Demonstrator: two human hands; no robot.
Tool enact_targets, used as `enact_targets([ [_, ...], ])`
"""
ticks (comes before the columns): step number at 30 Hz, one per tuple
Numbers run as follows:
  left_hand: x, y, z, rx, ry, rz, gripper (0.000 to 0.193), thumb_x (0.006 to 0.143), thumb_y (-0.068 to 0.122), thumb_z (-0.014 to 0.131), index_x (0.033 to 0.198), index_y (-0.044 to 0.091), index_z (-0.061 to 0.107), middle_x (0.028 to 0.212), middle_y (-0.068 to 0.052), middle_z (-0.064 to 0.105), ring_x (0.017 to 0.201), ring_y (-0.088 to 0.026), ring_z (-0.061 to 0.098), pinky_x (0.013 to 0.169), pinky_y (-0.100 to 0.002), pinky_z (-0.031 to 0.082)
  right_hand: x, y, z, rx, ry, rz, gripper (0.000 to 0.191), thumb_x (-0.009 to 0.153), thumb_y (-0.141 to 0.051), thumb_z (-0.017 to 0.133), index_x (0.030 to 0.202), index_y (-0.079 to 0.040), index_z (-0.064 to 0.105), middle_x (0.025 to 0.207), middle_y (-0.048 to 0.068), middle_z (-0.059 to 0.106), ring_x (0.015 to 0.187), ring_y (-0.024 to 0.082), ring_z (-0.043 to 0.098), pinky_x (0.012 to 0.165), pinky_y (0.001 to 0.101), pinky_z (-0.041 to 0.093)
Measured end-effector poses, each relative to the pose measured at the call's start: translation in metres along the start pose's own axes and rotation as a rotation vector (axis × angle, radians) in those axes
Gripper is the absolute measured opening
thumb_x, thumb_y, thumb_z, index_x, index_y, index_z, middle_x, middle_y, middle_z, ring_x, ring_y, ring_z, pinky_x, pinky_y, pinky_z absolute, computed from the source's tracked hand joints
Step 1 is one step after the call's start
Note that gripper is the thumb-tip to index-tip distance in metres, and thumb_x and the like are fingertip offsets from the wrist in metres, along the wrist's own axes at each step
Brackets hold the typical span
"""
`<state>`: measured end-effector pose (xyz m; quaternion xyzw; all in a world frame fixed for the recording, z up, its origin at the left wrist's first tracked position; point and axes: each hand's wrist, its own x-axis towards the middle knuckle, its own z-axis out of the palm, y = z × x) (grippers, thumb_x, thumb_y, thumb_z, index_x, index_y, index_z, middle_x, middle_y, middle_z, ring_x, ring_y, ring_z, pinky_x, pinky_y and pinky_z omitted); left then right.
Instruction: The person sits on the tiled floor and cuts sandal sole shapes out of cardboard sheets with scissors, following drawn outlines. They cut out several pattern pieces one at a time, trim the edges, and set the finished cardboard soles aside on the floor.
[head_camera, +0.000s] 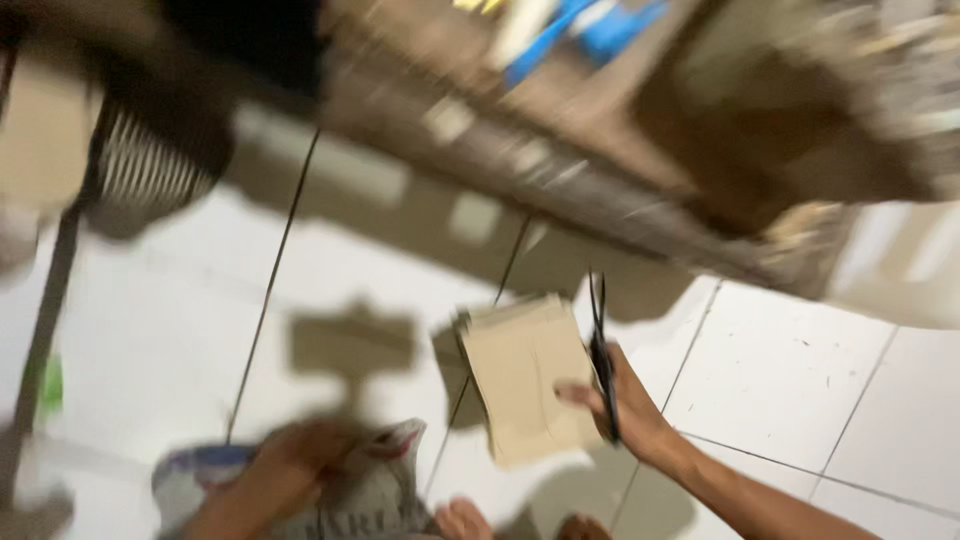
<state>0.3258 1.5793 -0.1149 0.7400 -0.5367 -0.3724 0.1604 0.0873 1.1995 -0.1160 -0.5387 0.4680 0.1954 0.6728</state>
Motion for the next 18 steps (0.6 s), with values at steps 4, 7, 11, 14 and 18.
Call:
enact_targets([
  [4, 0.09, -0.014, -0.037, 0.408, -0.02, -0.041, 0.02, 0.082, 0.022, 0.071, 0.102, 0.019, 0.072, 0.114, -0.003, 0.064, 0.116, -0.025, 0.057, 0.098, -0.045, 0.046, -0.025, 0.034, -0.054, -0.172, 0.213, -0.074, 0.079, 0.066, -0.039, 0.089, 0.126, -0.004, 0.051, 0.108, 0.015, 0.065, 0.103, 0.022, 0.063, 0.093, 0.036, 0.048],
  [7, 0.107, -0.005, -0.049, 0.481, 0.076, 0.202, 0.026, 0.077, 0.028, 0.074, 0.092, 0.008, 0.066, 0.119, -0.015, 0.059, 0.12, -0.034, 0.052, 0.104, -0.054, 0.038, -0.057, 0.078, -0.042, -0.017, 0.368, -0.052, 0.074, 0.07, -0.038, 0.085, 0.125, -0.003, 0.051, 0.107, 0.015, 0.063, 0.098, 0.022, 0.063, 0.086, 0.0378, 0.053],
  [11, 0.108, -0.006, -0.051, 0.35, 0.11, 0.348, 0.034, 0.07, 0.028, 0.073, 0.098, 0.009, 0.067, 0.123, -0.016, 0.053, 0.12, -0.038, 0.047, 0.102, -0.056, 0.032, -0.083, 0.126, 0.001, 0.246, 0.564, 0.015, 0.077, 0.077, -0.029, 0.089, 0.134, -0.002, 0.045, 0.108, 0.022, 0.059, 0.095, 0.03, 0.056, 0.08, 0.0467, 0.05],
  [14, 0.104, -0.032, -0.035, 0.322, 0.082, 0.362, 0.032, 0.068, 0.022, 0.076, 0.098, 0.013, 0.069, 0.121, -0.012, 0.052, 0.122, -0.036, 0.047, 0.101, -0.055, 0.031, -0.078, 0.143, 0.024, 0.298, 0.79, -0.243, 0.069, 0.076, -0.031, 0.081, 0.129, -0.001, 0.048, 0.109, 0.014, 0.06, 0.102, 0.018, 0.058, 0.087, 0.0349, 0.049],
  [18, 0.08, -0.058, -0.025, 0.592, 0.157, 0.547, 0.02, 0.089, 0.002, 0.064, 0.104, 0.017, 0.064, 0.129, -0.008, 0.055, 0.133, -0.029, 0.048, 0.109, -0.044, 0.034, -0.108, 0.151, 0.096, 0.689, 0.98, -0.173, 0.061, 0.084, -0.03, 0.075, 0.131, -0.001, 0.049, 0.112, 0.012, 0.062, 0.102, 0.017, 0.061, 0.087, 0.0345, 0.052],
])
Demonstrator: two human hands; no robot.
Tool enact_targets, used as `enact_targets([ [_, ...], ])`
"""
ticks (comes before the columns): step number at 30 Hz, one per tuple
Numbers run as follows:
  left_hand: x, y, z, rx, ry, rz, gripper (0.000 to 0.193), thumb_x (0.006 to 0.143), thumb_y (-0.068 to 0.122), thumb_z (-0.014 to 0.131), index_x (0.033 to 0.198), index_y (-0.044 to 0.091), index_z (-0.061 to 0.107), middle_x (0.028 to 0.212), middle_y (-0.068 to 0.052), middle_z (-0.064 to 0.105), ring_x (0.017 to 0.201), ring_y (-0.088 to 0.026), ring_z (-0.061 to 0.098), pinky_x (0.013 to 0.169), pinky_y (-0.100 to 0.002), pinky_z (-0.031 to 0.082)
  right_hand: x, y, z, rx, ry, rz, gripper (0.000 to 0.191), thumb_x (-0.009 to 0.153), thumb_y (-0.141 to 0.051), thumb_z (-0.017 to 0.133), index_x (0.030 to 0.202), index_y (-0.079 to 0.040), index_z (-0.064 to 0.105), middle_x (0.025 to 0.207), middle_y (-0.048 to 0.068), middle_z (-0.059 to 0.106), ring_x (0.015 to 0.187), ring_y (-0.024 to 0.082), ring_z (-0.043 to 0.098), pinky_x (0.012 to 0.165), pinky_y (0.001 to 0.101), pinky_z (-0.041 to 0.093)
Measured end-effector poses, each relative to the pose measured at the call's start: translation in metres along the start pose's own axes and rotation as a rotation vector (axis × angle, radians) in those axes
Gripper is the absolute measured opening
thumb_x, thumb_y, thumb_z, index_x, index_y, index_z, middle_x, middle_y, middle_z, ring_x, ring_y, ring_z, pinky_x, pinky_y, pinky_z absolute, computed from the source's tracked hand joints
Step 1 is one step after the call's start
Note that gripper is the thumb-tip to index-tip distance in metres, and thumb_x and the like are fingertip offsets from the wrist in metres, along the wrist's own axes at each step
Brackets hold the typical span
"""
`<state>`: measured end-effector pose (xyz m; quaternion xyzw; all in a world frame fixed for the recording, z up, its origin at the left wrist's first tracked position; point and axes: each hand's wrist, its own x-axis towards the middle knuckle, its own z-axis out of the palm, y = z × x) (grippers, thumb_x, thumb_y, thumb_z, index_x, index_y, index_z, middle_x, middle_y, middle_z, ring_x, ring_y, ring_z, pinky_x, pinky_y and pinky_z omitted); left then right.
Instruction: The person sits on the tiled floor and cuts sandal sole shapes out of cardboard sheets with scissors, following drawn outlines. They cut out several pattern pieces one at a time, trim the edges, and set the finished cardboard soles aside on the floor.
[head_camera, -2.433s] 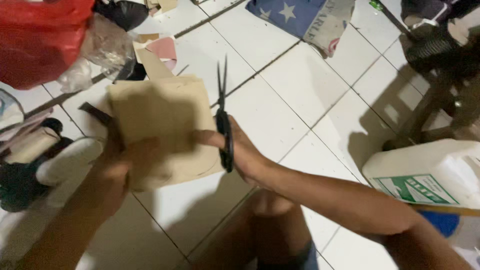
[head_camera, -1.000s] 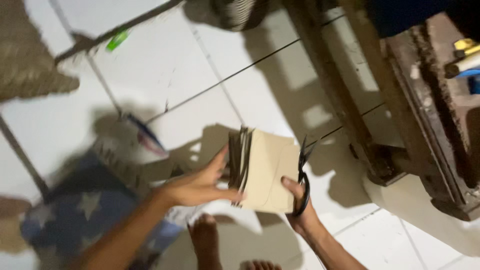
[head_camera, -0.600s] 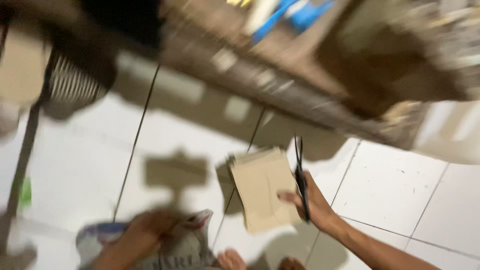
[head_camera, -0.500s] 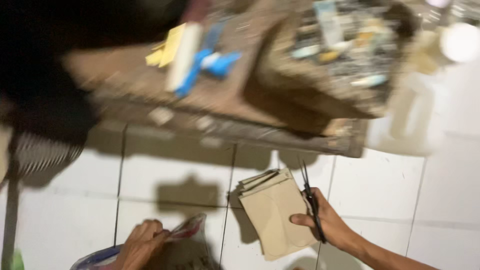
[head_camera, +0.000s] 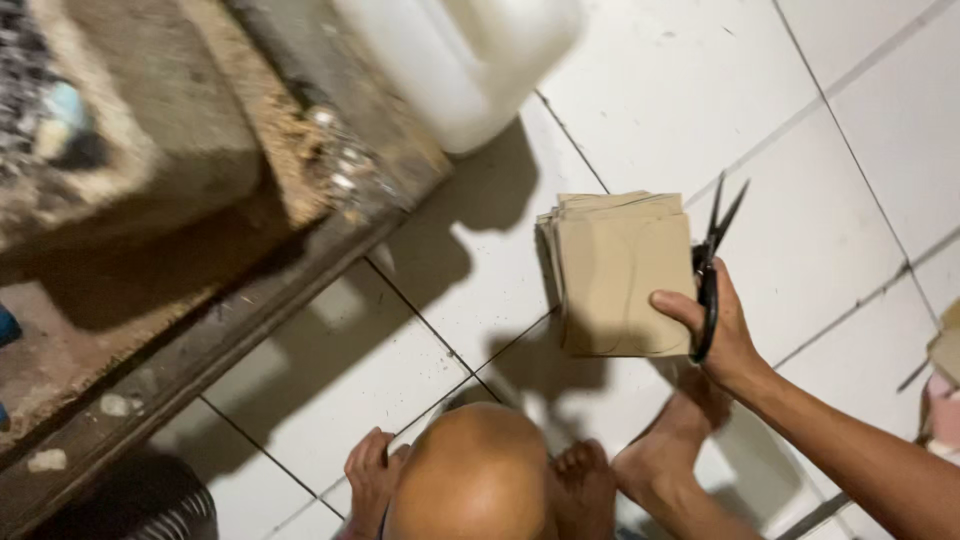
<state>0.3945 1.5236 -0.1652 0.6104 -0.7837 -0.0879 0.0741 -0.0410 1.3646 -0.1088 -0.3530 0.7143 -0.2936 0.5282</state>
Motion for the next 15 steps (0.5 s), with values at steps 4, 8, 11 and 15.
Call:
enact_targets([
  [4, -0.007, -0.001, -0.009, -0.002, 0.07, 0.048, 0.015, 0.096, 0.006, 0.058, 0.109, 0.012, 0.064, 0.127, -0.007, 0.057, 0.128, -0.027, 0.051, 0.106, -0.044, 0.037, -0.07, 0.013, -0.034, 0.352, 0.201, 0.041, 0.053, 0.088, -0.025, 0.071, 0.132, -0.003, 0.052, 0.113, 0.009, 0.065, 0.1, 0.019, 0.063, 0.085, 0.0365, 0.052],
  [8, 0.006, 0.006, -0.041, -0.038, 0.053, 0.047, 0.017, 0.099, 0.012, 0.056, 0.113, 0.008, 0.065, 0.123, -0.009, 0.06, 0.121, -0.026, 0.054, 0.103, -0.042, 0.041, -0.124, 0.03, -0.072, 0.615, 0.287, -0.098, 0.048, 0.092, -0.021, 0.066, 0.136, -0.003, 0.056, 0.12, 0.006, 0.066, 0.109, 0.018, 0.065, 0.094, 0.0345, 0.052],
  [11, -0.021, 0.011, -0.038, -0.154, -0.031, -0.026, 0.022, 0.102, 0.017, 0.054, 0.116, 0.005, 0.065, 0.12, -0.01, 0.063, 0.116, -0.025, 0.056, 0.1, -0.041, 0.043, -0.165, 0.048, -0.084, 0.731, 0.298, -0.196, 0.047, 0.098, -0.024, 0.063, 0.139, -0.003, 0.057, 0.128, 0.005, 0.067, 0.118, 0.016, 0.066, 0.103, 0.0318, 0.053],
  [15, -0.074, 0.006, -0.023, -0.578, -0.168, -0.356, 0.03, 0.105, 0.023, 0.051, 0.12, 0.001, 0.065, 0.116, -0.011, 0.066, 0.109, -0.023, 0.059, 0.097, -0.04, 0.046, -0.197, 0.063, -0.068, 0.801, 0.284, -0.22, 0.047, 0.099, -0.03, 0.063, 0.139, -0.006, 0.058, 0.126, 0.003, 0.067, 0.114, 0.017, 0.065, 0.096, 0.0329, 0.052],
])
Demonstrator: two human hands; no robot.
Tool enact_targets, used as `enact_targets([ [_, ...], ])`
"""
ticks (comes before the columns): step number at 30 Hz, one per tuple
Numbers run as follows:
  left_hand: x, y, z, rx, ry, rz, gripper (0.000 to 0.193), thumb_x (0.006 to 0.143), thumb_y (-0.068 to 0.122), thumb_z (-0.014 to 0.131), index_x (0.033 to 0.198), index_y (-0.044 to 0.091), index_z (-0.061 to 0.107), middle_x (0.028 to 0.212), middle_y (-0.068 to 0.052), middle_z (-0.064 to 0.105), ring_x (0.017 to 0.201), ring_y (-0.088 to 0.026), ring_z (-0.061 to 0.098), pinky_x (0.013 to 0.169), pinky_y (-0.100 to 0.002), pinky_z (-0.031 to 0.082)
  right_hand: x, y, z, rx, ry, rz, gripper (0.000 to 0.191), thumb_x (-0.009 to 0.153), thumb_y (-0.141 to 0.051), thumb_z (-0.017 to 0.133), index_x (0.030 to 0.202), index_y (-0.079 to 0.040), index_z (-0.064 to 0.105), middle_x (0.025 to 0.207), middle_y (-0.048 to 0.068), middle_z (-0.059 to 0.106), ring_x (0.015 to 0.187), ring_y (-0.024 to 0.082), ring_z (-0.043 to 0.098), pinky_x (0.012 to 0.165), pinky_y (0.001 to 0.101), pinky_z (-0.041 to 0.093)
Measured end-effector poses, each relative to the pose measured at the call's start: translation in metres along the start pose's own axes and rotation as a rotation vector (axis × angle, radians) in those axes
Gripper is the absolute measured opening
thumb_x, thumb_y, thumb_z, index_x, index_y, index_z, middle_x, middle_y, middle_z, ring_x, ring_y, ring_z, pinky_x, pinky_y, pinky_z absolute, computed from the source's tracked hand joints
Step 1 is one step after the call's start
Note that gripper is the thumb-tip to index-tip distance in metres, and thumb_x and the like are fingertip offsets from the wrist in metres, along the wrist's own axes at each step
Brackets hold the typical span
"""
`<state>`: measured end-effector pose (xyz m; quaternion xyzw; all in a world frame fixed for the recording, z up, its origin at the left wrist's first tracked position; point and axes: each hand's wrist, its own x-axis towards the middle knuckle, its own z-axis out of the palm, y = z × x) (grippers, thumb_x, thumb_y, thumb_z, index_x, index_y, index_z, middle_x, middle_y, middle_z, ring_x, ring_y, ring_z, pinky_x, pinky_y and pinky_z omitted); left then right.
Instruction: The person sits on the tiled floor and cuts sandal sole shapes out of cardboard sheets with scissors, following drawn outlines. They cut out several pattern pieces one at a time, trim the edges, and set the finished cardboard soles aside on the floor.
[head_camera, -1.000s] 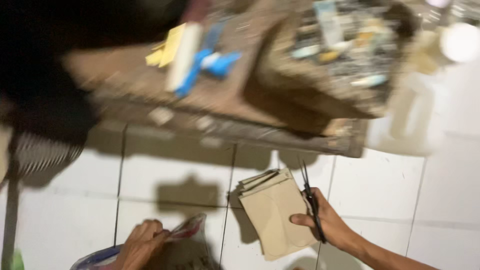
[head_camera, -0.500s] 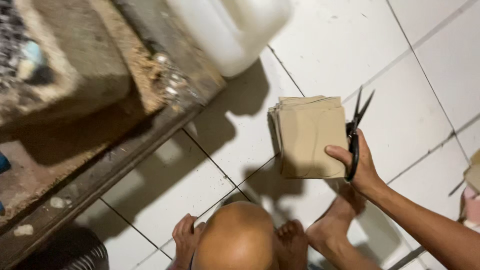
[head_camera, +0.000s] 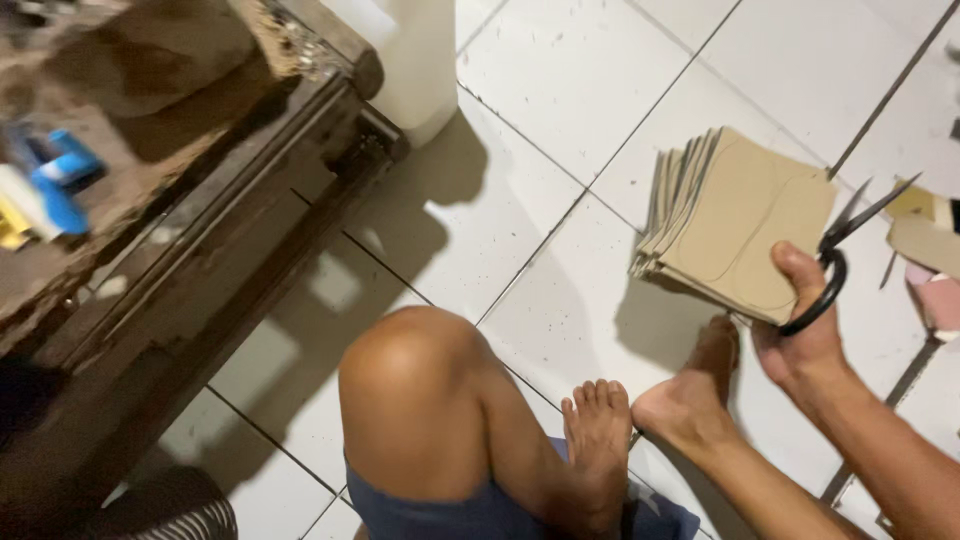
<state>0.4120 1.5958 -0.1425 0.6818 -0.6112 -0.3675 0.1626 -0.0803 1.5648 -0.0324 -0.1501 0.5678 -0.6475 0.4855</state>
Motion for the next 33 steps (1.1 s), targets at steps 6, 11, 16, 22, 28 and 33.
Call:
enact_targets([
  [6, -0.008, 0.006, -0.058, -0.812, 0.244, -0.149, 0.044, 0.11, 0.032, 0.047, 0.126, -0.005, 0.066, 0.11, -0.013, 0.071, 0.099, -0.021, 0.063, 0.092, -0.037, 0.051, -0.071, 0.001, 0.028, 0.198, -0.063, -0.014, 0.032, 0.108, -0.032, 0.067, 0.13, -0.009, 0.061, 0.118, 0.002, 0.068, 0.097, 0.014, 0.061, 0.07, 0.0256, 0.044],
  [11, -0.033, 0.066, -0.126, -0.966, 0.213, 0.236, 0.056, 0.106, 0.042, 0.054, 0.144, 0.001, 0.049, 0.128, -0.016, 0.065, 0.122, -0.024, 0.062, 0.107, -0.04, 0.051, -0.141, 0.025, 0.097, 0.107, -0.328, -0.038, 0.034, 0.101, -0.027, 0.067, 0.126, -0.01, 0.052, 0.11, 0.006, 0.064, 0.101, 0.019, 0.064, 0.088, 0.0339, 0.053],
  [16, -0.057, 0.078, -0.163, -1.015, -0.073, 0.4, 0.096, 0.092, 0.041, 0.071, 0.164, 0.009, 0.016, 0.159, -0.016, 0.039, 0.146, -0.028, 0.041, 0.118, -0.041, 0.034, -0.206, 0.121, 0.196, -0.357, -0.476, -0.03, 0.065, 0.084, -0.025, 0.074, 0.137, -0.009, 0.04, 0.114, 0.012, 0.061, 0.103, 0.022, 0.062, 0.093, 0.0343, 0.055],
  [22, -0.025, 0.012, -0.171, -1.179, 0.025, -0.059, 0.098, 0.074, 0.024, 0.079, 0.157, 0.008, 0.028, 0.143, -0.016, 0.055, 0.128, -0.029, 0.058, 0.104, -0.041, 0.052, -0.211, 0.157, 0.257, -0.627, -0.629, -0.382, 0.062, 0.085, -0.019, 0.082, 0.131, 0.002, 0.048, 0.113, 0.014, 0.061, 0.104, 0.02, 0.059, 0.092, 0.0314, 0.049],
  [28, 0.029, -0.052, -0.192, -1.041, -0.2, -0.398, 0.068, 0.076, 0.031, 0.083, 0.129, -0.006, 0.065, 0.117, -0.017, 0.075, 0.1, -0.025, 0.074, 0.087, -0.037, 0.059, -0.196, 0.12, 0.234, -0.491, -0.363, 0.111, 0.026, 0.088, -0.015, 0.074, 0.109, 0.001, 0.072, 0.073, 0.004, 0.065, 0.062, 0.011, 0.059, 0.057, 0.0245, 0.048],
  [33, 0.046, -0.055, -0.193, -0.597, -0.289, -0.337, 0.071, 0.071, 0.043, 0.085, 0.121, -0.006, 0.073, 0.114, -0.02, 0.077, 0.101, -0.027, 0.073, 0.087, -0.038, 0.057, -0.2, 0.126, 0.241, -0.445, -0.405, 0.272, 0.019, 0.088, -0.016, 0.074, 0.091, 0.003, 0.075, 0.059, 0.004, 0.058, 0.046, 0.013, 0.052, 0.044, 0.0271, 0.04],
])
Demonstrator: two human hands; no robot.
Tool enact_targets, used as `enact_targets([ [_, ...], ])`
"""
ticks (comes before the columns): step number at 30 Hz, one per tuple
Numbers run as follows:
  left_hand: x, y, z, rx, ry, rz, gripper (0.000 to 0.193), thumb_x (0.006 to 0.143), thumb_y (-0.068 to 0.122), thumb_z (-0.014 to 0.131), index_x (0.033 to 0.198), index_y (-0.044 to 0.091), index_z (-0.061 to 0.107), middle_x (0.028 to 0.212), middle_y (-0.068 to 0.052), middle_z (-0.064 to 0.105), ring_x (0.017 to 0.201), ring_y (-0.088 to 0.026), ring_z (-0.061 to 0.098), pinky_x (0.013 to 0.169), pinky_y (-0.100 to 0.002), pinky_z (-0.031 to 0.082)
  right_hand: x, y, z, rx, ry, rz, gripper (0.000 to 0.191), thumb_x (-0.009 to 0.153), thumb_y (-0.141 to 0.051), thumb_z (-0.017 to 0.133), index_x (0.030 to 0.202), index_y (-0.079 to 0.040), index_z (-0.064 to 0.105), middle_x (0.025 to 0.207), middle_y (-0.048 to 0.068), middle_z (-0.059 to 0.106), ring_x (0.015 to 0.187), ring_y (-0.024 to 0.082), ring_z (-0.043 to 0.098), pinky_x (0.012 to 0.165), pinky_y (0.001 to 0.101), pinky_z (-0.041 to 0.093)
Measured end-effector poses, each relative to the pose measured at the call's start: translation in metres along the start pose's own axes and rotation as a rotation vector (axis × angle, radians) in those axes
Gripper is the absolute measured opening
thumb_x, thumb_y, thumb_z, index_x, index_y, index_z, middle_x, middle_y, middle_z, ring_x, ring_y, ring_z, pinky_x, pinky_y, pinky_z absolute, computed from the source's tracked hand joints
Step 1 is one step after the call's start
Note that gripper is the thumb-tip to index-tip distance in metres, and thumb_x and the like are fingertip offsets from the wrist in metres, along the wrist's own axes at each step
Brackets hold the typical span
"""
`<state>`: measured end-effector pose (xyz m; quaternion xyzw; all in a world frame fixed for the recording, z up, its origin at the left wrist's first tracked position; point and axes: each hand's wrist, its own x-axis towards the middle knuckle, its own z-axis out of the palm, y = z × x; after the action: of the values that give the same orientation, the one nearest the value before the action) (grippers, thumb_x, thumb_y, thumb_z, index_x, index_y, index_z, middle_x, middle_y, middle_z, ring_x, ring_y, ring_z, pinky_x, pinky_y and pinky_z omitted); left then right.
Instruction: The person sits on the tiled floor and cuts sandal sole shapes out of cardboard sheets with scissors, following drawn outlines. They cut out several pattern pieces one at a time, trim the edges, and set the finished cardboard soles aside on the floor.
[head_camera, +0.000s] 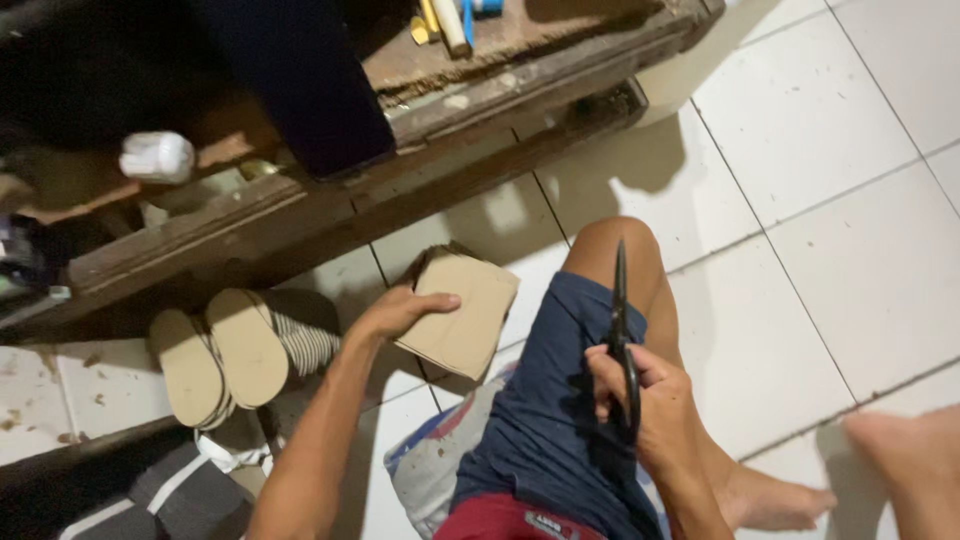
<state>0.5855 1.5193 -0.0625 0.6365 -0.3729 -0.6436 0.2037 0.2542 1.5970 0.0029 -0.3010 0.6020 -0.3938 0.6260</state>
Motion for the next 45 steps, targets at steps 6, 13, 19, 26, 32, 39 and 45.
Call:
enact_targets([
  [6, -0.008, 0.015, 0.02, 0.736, 0.544, 0.31, 0.106, 0.072, 0.056, 0.085, 0.149, -0.002, 0.041, 0.129, -0.032, 0.06, 0.122, -0.044, 0.059, 0.104, -0.052, 0.046, 0.02, -0.013, 0.023, -0.101, -0.205, 0.036, 0.029, 0.09, -0.022, 0.073, 0.072, 0.0, 0.064, 0.055, 0.005, 0.058, 0.042, 0.014, 0.053, 0.04, 0.0276, 0.038],
  [13, -0.018, 0.01, 0.09, 0.99, 0.646, 0.506, 0.088, 0.089, 0.06, 0.066, 0.156, 0.011, 0.034, 0.149, -0.035, 0.032, 0.135, -0.051, 0.031, 0.109, -0.059, 0.025, 0.022, -0.017, 0.016, -0.019, -0.206, 0.228, 0.028, 0.089, -0.026, 0.076, 0.081, 0.0, 0.07, 0.056, 0.007, 0.06, 0.043, 0.017, 0.054, 0.041, 0.0309, 0.04],
  [19, -0.02, 0.015, 0.084, 1.026, 0.636, 0.55, 0.098, 0.084, 0.066, 0.067, 0.156, 0.011, 0.029, 0.153, -0.037, 0.029, 0.137, -0.051, 0.029, 0.11, -0.06, 0.023, 0.051, 0.002, 0.003, 0.001, -0.281, 0.186, 0.032, 0.091, -0.029, 0.07, 0.091, 0.002, 0.076, 0.058, 0.012, 0.064, 0.045, 0.022, 0.06, 0.042, 0.0327, 0.046],
  [26, -0.014, 0.038, 0.081, 0.98, 0.506, 0.33, 0.104, 0.08, 0.067, 0.074, 0.156, 0.013, 0.029, 0.15, -0.033, 0.031, 0.137, -0.048, 0.028, 0.111, -0.059, 0.022, 0.119, 0.024, -0.007, -0.159, -0.379, 0.084, 0.03, 0.09, -0.026, 0.07, 0.094, 0.003, 0.077, 0.061, 0.013, 0.069, 0.05, 0.02, 0.065, 0.048, 0.0307, 0.05],
  [32, 0.003, 0.068, 0.081, 0.877, 0.47, 0.203, 0.1, 0.073, 0.065, 0.077, 0.151, 0.016, 0.037, 0.148, -0.027, 0.035, 0.139, -0.042, 0.032, 0.113, -0.051, 0.026, 0.155, 0.028, -0.04, -0.212, -0.318, 0.096, 0.027, 0.088, -0.023, 0.071, 0.094, 0.002, 0.076, 0.064, 0.012, 0.071, 0.054, 0.018, 0.067, 0.052, 0.0298, 0.053],
  [39, -0.008, 0.133, 0.122, 0.577, 0.567, 0.645, 0.104, 0.068, 0.053, 0.088, 0.151, 0.011, 0.041, 0.155, -0.035, 0.026, 0.143, -0.049, 0.028, 0.114, -0.053, 0.027, 0.132, 0.006, -0.059, -0.061, -0.238, -0.054, 0.023, 0.086, -0.02, 0.072, 0.094, 0.002, 0.075, 0.067, 0.01, 0.073, 0.059, 0.017, 0.07, 0.056, 0.0288, 0.056],
  [45, -0.022, 0.166, 0.233, 0.523, 0.281, 1.018, 0.084, 0.087, 0.039, 0.081, 0.156, 0.007, 0.044, 0.164, -0.035, 0.029, 0.151, -0.048, 0.034, 0.123, -0.049, 0.031, 0.037, -0.008, -0.079, 0.063, 0.333, -0.143, 0.018, 0.086, -0.009, 0.076, 0.091, 0.008, 0.07, 0.072, 0.009, 0.063, 0.061, 0.016, 0.055, 0.052, 0.0323, 0.044],
])
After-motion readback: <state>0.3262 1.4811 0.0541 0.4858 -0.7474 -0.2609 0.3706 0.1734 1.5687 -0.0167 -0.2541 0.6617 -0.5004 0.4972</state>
